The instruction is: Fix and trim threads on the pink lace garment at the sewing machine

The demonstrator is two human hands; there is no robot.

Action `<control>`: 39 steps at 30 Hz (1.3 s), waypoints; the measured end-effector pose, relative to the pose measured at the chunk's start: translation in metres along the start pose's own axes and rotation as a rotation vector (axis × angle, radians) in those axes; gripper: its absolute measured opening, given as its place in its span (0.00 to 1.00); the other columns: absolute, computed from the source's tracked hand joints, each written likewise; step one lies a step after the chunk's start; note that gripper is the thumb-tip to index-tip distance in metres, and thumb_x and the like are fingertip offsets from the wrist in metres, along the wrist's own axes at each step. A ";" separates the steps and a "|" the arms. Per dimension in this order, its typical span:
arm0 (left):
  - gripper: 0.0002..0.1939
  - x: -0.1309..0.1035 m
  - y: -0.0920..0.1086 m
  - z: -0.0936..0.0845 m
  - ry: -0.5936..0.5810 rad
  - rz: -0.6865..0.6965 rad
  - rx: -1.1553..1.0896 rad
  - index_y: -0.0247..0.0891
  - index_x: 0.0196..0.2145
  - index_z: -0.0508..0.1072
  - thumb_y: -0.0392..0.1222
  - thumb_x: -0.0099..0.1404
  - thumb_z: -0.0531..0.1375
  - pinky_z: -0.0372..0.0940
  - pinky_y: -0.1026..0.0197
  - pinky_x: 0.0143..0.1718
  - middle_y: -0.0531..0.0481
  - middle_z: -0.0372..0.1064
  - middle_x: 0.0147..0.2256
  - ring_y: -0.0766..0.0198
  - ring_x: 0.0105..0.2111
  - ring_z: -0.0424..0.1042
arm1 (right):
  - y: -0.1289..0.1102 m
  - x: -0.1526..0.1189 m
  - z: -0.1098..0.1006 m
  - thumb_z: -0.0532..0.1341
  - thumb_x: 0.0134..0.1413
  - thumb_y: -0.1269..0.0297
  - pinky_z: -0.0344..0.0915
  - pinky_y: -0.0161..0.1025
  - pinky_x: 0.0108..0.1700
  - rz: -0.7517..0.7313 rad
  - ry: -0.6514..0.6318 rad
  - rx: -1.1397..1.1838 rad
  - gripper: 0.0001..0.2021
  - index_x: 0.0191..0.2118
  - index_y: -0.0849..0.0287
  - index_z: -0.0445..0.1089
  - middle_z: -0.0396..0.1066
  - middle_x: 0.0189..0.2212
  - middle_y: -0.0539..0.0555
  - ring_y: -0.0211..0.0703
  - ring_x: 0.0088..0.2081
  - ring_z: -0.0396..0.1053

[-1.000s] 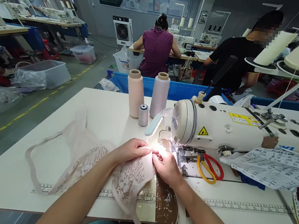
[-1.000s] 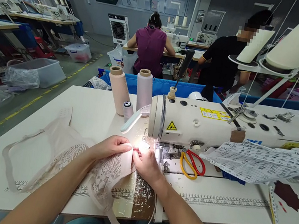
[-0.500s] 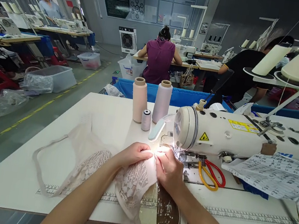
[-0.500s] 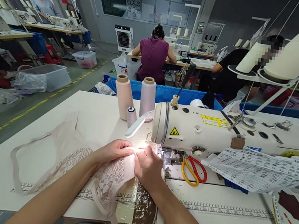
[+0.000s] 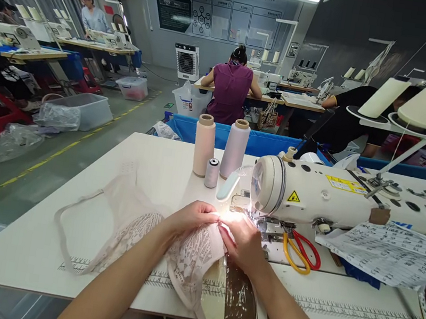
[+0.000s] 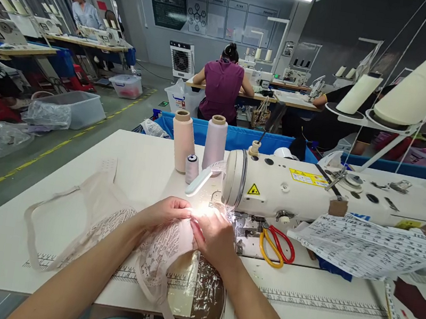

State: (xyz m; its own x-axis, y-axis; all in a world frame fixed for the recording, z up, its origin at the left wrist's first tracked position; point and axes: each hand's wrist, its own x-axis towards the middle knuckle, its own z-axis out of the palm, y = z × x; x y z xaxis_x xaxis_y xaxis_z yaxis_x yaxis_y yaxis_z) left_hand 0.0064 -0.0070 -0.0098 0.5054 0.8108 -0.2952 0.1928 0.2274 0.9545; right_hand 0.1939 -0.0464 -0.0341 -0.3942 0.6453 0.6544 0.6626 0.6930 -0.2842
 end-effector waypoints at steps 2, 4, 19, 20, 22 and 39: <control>0.16 0.002 -0.002 0.000 -0.015 0.001 -0.009 0.36 0.21 0.61 0.48 0.53 0.61 0.46 0.66 0.23 0.58 0.53 0.20 0.71 0.20 0.52 | -0.002 0.001 -0.001 0.55 0.61 0.69 0.61 0.39 0.38 -0.041 -0.015 -0.028 0.09 0.42 0.58 0.72 0.73 0.33 0.55 0.44 0.36 0.67; 0.16 0.002 -0.002 0.000 -0.041 0.022 0.002 0.35 0.21 0.61 0.49 0.53 0.61 0.47 0.66 0.23 0.58 0.54 0.20 0.71 0.21 0.52 | -0.003 0.001 -0.002 0.54 0.61 0.68 0.61 0.39 0.37 -0.072 -0.028 -0.063 0.10 0.42 0.57 0.72 0.73 0.33 0.55 0.44 0.35 0.67; 0.16 -0.002 0.002 0.003 0.048 0.084 0.042 0.38 0.21 0.57 0.48 0.56 0.58 0.41 0.65 0.22 0.60 0.43 0.20 0.71 0.21 0.44 | -0.016 -0.002 -0.012 0.52 0.61 0.74 0.68 0.37 0.35 0.067 0.141 0.515 0.07 0.40 0.55 0.63 0.73 0.35 0.52 0.39 0.33 0.72; 0.16 -0.002 0.003 0.002 0.042 0.084 0.048 0.38 0.21 0.57 0.49 0.56 0.58 0.40 0.64 0.22 0.60 0.43 0.20 0.71 0.20 0.44 | -0.016 -0.003 -0.014 0.52 0.62 0.73 0.67 0.36 0.34 0.133 0.127 0.577 0.06 0.38 0.55 0.63 0.73 0.31 0.51 0.38 0.31 0.71; 0.16 -0.004 0.004 0.000 0.050 0.089 0.072 0.38 0.21 0.56 0.49 0.57 0.57 0.40 0.64 0.22 0.59 0.43 0.20 0.71 0.20 0.44 | -0.017 -0.004 -0.020 0.52 0.63 0.70 0.66 0.35 0.32 0.209 0.105 0.624 0.05 0.35 0.55 0.61 0.70 0.25 0.48 0.37 0.26 0.69; 0.23 -0.010 0.012 0.000 0.000 0.129 0.271 0.38 0.45 0.68 0.48 0.53 0.64 0.57 0.64 0.30 0.54 0.65 0.31 0.65 0.29 0.63 | -0.029 -0.008 -0.049 0.53 0.61 0.75 0.65 0.35 0.30 0.185 0.233 0.553 0.07 0.40 0.56 0.64 0.68 0.25 0.48 0.36 0.26 0.68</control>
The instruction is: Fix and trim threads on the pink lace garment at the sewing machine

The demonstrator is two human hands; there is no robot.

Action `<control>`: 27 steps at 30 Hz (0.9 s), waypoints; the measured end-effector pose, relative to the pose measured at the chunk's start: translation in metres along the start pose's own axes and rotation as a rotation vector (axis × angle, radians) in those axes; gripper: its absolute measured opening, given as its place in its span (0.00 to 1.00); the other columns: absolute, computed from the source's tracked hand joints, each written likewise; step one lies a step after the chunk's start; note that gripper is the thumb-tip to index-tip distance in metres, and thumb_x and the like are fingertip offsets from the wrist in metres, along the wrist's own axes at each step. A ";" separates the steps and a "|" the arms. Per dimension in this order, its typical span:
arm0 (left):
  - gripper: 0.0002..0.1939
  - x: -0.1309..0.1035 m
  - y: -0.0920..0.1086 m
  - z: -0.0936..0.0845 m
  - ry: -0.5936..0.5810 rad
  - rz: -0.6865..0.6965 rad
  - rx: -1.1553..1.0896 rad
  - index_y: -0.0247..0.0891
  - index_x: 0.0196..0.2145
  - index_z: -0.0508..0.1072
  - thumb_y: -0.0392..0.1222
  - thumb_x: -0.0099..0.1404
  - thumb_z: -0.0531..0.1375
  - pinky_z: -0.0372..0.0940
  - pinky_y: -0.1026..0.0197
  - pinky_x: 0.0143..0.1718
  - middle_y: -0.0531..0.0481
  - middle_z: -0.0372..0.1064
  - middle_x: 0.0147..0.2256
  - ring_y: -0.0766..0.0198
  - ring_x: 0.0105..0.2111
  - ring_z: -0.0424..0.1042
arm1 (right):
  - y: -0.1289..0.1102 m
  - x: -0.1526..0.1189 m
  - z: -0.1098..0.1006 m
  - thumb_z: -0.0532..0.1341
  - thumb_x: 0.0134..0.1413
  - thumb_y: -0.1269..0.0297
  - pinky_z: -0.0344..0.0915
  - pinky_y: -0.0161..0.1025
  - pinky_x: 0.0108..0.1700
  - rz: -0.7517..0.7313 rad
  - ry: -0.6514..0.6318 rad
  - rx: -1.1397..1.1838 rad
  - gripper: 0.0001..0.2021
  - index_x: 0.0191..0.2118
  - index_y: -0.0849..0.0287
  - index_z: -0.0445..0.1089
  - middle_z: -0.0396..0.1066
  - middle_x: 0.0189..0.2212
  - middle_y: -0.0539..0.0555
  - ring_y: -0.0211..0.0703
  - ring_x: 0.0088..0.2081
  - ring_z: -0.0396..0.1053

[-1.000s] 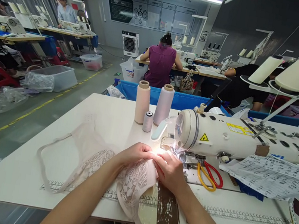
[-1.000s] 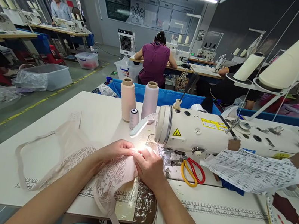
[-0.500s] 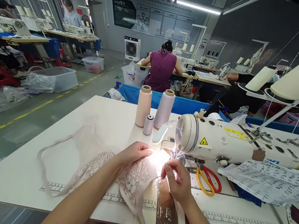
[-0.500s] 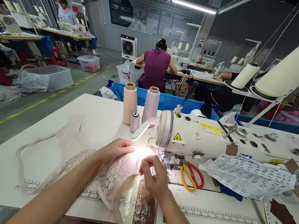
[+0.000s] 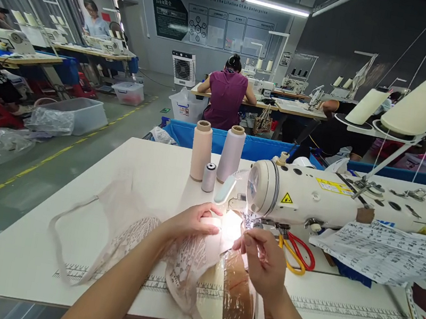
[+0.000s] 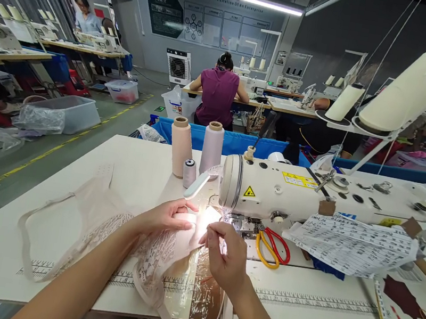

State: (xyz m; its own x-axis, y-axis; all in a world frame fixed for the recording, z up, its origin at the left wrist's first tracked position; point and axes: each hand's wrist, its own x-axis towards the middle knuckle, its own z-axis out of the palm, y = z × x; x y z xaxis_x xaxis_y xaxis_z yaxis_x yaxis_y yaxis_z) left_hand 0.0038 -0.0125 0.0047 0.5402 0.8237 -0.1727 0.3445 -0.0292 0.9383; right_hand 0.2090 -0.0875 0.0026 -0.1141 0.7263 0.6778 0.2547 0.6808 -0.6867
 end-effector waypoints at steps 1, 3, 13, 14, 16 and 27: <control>0.24 -0.001 0.001 -0.001 -0.019 0.034 0.035 0.39 0.46 0.69 0.48 0.52 0.64 0.58 0.63 0.33 0.53 0.67 0.33 0.63 0.32 0.65 | 0.000 0.001 0.000 0.53 0.61 0.75 0.66 0.36 0.31 -0.002 0.047 0.011 0.08 0.41 0.56 0.64 0.69 0.27 0.49 0.36 0.28 0.69; 0.19 -0.002 0.002 -0.001 -0.053 0.104 0.124 0.39 0.42 0.72 0.47 0.53 0.65 0.59 0.62 0.39 0.51 0.70 0.38 0.60 0.38 0.67 | -0.001 0.002 -0.001 0.54 0.61 0.75 0.68 0.38 0.33 -0.004 0.136 0.018 0.08 0.41 0.57 0.64 0.70 0.29 0.50 0.38 0.30 0.70; 0.14 -0.007 0.002 0.008 0.054 0.244 0.434 0.41 0.43 0.72 0.42 0.59 0.57 0.60 0.63 0.34 0.51 0.72 0.39 0.62 0.34 0.69 | 0.003 -0.006 0.003 0.55 0.61 0.74 0.70 0.43 0.40 0.090 0.304 -0.009 0.06 0.40 0.57 0.66 0.72 0.32 0.52 0.42 0.37 0.73; 0.12 -0.008 0.002 0.009 0.066 0.260 0.452 0.41 0.41 0.73 0.40 0.59 0.56 0.59 0.63 0.33 0.51 0.73 0.38 0.62 0.33 0.69 | 0.004 -0.006 0.003 0.55 0.61 0.73 0.71 0.42 0.39 0.095 0.303 -0.024 0.06 0.41 0.57 0.66 0.72 0.32 0.51 0.42 0.37 0.73; 0.10 -0.008 0.001 0.010 0.092 0.265 0.489 0.39 0.38 0.73 0.38 0.58 0.56 0.59 0.63 0.34 0.51 0.73 0.34 0.62 0.32 0.68 | 0.005 -0.007 0.004 0.55 0.61 0.72 0.71 0.42 0.39 0.103 0.296 -0.067 0.06 0.41 0.57 0.66 0.72 0.33 0.52 0.41 0.35 0.73; 0.09 -0.010 0.008 0.025 0.039 0.306 0.808 0.38 0.36 0.73 0.38 0.58 0.56 0.55 0.62 0.31 0.49 0.69 0.29 0.61 0.29 0.65 | 0.005 -0.006 0.002 0.54 0.62 0.71 0.71 0.40 0.37 0.063 0.242 -0.250 0.07 0.43 0.55 0.66 0.75 0.38 0.55 0.41 0.35 0.74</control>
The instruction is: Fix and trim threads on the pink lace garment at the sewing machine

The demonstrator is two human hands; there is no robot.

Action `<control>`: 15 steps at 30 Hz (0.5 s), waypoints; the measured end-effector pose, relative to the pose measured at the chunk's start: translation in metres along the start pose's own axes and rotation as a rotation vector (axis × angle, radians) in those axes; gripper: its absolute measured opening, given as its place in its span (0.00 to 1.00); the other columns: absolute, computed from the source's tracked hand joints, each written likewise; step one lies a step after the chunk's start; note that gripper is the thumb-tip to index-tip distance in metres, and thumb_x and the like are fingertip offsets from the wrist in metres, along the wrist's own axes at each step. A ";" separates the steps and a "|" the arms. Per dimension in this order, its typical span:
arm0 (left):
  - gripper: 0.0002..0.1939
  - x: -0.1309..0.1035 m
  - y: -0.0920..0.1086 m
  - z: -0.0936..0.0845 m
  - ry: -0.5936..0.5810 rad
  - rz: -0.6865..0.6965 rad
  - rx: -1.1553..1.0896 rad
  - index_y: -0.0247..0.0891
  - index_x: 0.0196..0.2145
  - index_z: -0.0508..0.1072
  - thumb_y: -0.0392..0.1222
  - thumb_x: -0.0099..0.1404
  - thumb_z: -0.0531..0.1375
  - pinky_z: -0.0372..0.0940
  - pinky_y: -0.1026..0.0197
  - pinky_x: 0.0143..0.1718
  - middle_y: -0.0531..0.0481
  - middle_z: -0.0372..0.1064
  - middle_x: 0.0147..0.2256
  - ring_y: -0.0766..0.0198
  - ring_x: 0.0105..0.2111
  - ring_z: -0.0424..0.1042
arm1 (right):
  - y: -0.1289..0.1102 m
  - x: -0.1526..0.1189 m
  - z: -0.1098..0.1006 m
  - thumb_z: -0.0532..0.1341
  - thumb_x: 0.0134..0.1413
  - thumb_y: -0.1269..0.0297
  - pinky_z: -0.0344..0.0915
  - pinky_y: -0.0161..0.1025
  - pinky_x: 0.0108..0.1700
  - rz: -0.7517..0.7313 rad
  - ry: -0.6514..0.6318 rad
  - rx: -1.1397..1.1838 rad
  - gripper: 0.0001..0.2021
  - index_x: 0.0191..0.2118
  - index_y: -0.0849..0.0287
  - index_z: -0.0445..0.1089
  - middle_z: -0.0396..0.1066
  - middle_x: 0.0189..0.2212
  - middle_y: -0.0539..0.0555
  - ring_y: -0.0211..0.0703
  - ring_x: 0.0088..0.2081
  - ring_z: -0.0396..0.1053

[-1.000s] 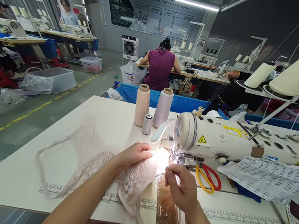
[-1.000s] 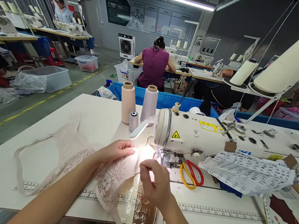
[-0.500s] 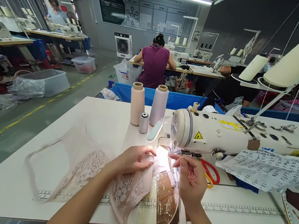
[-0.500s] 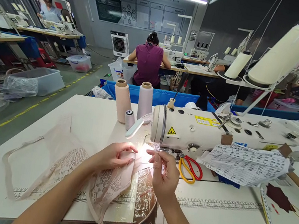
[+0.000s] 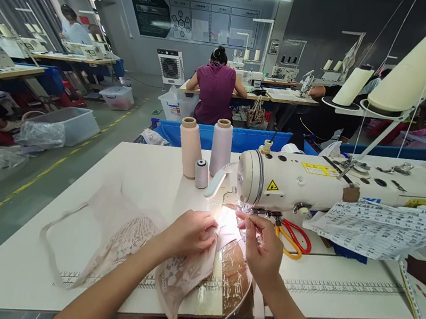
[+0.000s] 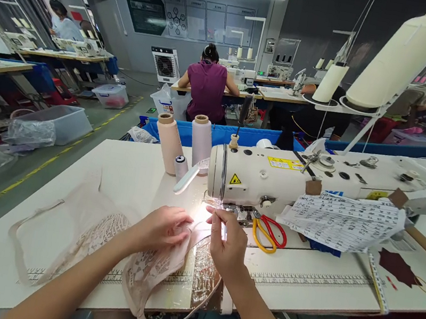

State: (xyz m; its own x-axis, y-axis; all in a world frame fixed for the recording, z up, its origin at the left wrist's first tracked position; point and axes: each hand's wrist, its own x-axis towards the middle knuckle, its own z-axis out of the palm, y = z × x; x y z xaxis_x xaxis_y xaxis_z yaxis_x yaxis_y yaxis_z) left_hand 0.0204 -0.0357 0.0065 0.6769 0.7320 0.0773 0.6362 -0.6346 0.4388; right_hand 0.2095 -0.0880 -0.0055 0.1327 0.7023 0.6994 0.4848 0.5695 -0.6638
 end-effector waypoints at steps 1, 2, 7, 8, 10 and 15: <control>0.08 -0.002 0.001 0.000 -0.002 -0.005 0.013 0.38 0.34 0.73 0.38 0.58 0.55 0.54 0.62 0.30 0.49 0.68 0.29 0.61 0.29 0.65 | 0.000 0.000 0.000 0.53 0.62 0.71 0.71 0.40 0.37 -0.016 -0.005 -0.010 0.08 0.43 0.55 0.66 0.75 0.37 0.55 0.41 0.34 0.73; 0.07 -0.004 0.002 0.000 0.000 -0.016 0.009 0.37 0.31 0.72 0.37 0.59 0.54 0.54 0.62 0.30 0.49 0.67 0.27 0.62 0.29 0.64 | 0.001 -0.001 0.001 0.53 0.62 0.72 0.71 0.40 0.37 -0.034 -0.015 -0.019 0.09 0.45 0.55 0.66 0.75 0.37 0.54 0.41 0.34 0.73; 0.15 -0.011 -0.004 -0.002 -0.009 -0.068 -0.182 0.37 0.21 0.63 0.39 0.64 0.49 0.50 0.63 0.27 0.53 0.58 0.21 0.67 0.23 0.57 | 0.012 -0.002 0.005 0.52 0.62 0.73 0.69 0.38 0.37 -0.138 -0.079 -0.103 0.11 0.47 0.56 0.66 0.73 0.33 0.54 0.42 0.35 0.72; 0.16 -0.012 -0.005 -0.002 -0.021 -0.075 -0.226 0.37 0.20 0.61 0.41 0.65 0.49 0.49 0.63 0.26 0.54 0.56 0.21 0.68 0.22 0.55 | 0.014 -0.002 0.005 0.52 0.62 0.73 0.68 0.38 0.36 -0.149 -0.093 -0.130 0.10 0.45 0.57 0.66 0.72 0.32 0.54 0.42 0.34 0.71; 0.17 -0.012 -0.007 -0.002 -0.035 -0.095 -0.293 0.37 0.19 0.57 0.43 0.66 0.49 0.47 0.63 0.25 0.56 0.52 0.20 0.69 0.22 0.52 | 0.016 -0.002 0.006 0.51 0.62 0.72 0.65 0.37 0.33 -0.144 -0.143 -0.176 0.07 0.41 0.57 0.66 0.70 0.29 0.52 0.41 0.31 0.69; 0.18 -0.010 -0.009 0.006 0.006 -0.154 -0.349 0.38 0.18 0.52 0.44 0.64 0.50 0.44 0.63 0.25 0.57 0.46 0.19 0.69 0.22 0.48 | 0.004 0.009 0.006 0.54 0.60 0.67 0.59 0.34 0.27 0.045 -0.364 -0.163 0.06 0.31 0.56 0.66 0.68 0.31 0.51 0.37 0.28 0.64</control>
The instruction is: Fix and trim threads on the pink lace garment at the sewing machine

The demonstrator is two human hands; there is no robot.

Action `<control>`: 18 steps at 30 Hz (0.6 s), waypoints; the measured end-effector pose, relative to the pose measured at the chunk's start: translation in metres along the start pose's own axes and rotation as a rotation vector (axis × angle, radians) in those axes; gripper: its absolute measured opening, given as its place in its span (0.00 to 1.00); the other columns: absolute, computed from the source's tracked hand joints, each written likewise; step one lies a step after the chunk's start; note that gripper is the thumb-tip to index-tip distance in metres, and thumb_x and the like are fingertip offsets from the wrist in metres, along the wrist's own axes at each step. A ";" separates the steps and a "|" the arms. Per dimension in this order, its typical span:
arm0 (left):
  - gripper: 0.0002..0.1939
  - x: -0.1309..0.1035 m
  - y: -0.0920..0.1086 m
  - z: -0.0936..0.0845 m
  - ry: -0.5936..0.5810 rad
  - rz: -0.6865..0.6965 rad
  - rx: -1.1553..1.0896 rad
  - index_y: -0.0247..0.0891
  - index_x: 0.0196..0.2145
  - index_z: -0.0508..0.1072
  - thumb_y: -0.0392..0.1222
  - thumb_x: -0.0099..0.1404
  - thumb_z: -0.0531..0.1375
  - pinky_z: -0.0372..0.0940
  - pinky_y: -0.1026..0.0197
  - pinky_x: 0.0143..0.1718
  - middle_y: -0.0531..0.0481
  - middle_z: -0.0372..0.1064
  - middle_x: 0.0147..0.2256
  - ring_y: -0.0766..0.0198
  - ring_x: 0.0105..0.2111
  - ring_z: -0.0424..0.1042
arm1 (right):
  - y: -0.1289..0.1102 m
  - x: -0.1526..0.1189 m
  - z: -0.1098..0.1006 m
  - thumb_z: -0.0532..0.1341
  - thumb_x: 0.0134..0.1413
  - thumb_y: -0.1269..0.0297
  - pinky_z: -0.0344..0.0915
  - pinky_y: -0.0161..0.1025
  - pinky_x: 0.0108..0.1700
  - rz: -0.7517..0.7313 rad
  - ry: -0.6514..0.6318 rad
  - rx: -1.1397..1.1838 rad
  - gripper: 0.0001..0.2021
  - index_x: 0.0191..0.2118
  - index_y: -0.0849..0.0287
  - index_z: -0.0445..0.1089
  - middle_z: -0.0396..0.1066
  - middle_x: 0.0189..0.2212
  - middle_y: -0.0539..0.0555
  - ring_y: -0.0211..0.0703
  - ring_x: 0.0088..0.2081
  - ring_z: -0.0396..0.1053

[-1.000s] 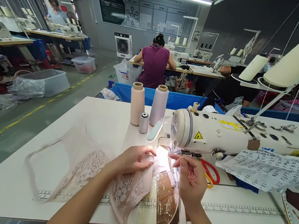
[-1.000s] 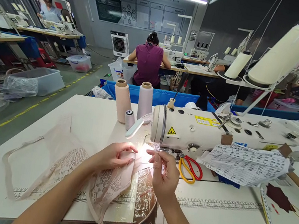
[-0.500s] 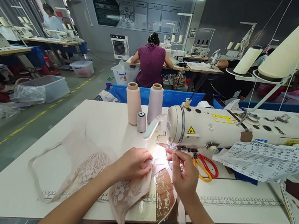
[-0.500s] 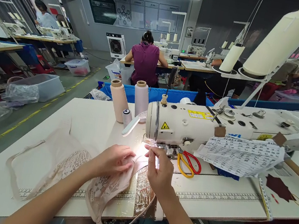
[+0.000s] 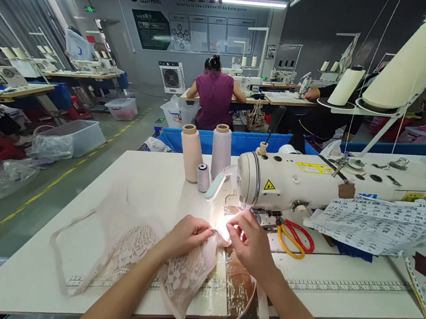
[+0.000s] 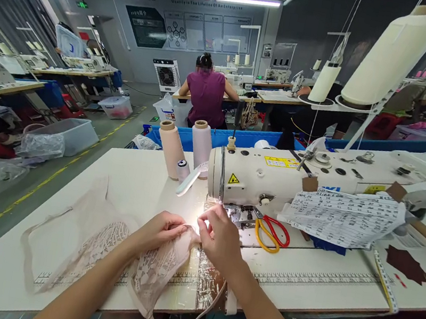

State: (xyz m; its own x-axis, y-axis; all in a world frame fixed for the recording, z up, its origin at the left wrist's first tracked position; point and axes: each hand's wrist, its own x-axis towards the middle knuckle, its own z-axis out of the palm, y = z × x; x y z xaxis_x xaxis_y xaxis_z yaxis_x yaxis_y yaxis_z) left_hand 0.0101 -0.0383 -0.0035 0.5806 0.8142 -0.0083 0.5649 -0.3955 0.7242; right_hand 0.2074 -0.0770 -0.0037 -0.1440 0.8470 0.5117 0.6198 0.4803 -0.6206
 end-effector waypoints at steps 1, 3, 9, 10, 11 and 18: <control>0.18 0.001 -0.001 0.002 0.012 -0.001 -0.003 0.38 0.18 0.52 0.44 0.64 0.50 0.45 0.63 0.25 0.57 0.46 0.19 0.69 0.22 0.48 | -0.004 0.004 -0.001 0.56 0.58 0.67 0.58 0.33 0.26 0.047 -0.059 0.029 0.06 0.30 0.56 0.66 0.68 0.29 0.50 0.37 0.26 0.63; 0.18 0.002 -0.003 0.006 0.034 0.002 -0.003 0.37 0.17 0.54 0.44 0.62 0.51 0.45 0.64 0.25 0.57 0.47 0.19 0.69 0.22 0.48 | -0.008 0.013 0.001 0.58 0.56 0.67 0.56 0.32 0.25 0.121 -0.212 0.127 0.06 0.28 0.57 0.67 0.67 0.23 0.47 0.36 0.24 0.62; 0.13 0.005 -0.011 0.010 0.071 -0.011 -0.045 0.38 0.17 0.54 0.39 0.58 0.49 0.45 0.64 0.25 0.56 0.45 0.19 0.69 0.22 0.47 | 0.004 0.037 0.027 0.58 0.52 0.67 0.56 0.31 0.23 0.262 -0.437 0.428 0.08 0.23 0.60 0.68 0.64 0.18 0.45 0.34 0.21 0.61; 0.13 0.005 -0.012 0.010 0.066 -0.024 -0.069 0.38 0.17 0.53 0.39 0.57 0.50 0.44 0.64 0.25 0.57 0.44 0.19 0.69 0.22 0.47 | 0.008 0.039 0.032 0.59 0.51 0.66 0.58 0.32 0.25 0.290 -0.431 0.487 0.08 0.23 0.60 0.68 0.64 0.18 0.45 0.34 0.22 0.62; 0.13 0.005 -0.013 0.010 0.059 -0.038 -0.097 0.38 0.18 0.52 0.39 0.57 0.50 0.43 0.64 0.25 0.57 0.44 0.19 0.69 0.22 0.46 | 0.012 0.040 0.036 0.60 0.49 0.66 0.60 0.32 0.27 0.319 -0.430 0.553 0.07 0.23 0.60 0.68 0.66 0.19 0.46 0.35 0.24 0.63; 0.15 0.003 -0.014 0.007 0.002 -0.130 -0.205 0.39 0.19 0.50 0.44 0.59 0.51 0.42 0.63 0.24 0.57 0.43 0.20 0.69 0.22 0.47 | 0.022 0.033 0.046 0.66 0.45 0.60 0.66 0.36 0.33 0.450 -0.393 0.785 0.09 0.25 0.60 0.70 0.68 0.22 0.47 0.36 0.27 0.66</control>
State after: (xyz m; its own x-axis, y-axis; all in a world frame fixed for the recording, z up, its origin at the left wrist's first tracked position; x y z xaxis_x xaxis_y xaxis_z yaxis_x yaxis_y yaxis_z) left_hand 0.0081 -0.0331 -0.0186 0.5095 0.8536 -0.1089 0.5034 -0.1931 0.8422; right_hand 0.1808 -0.0276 -0.0281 -0.3541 0.9351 -0.0144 0.0124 -0.0106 -0.9999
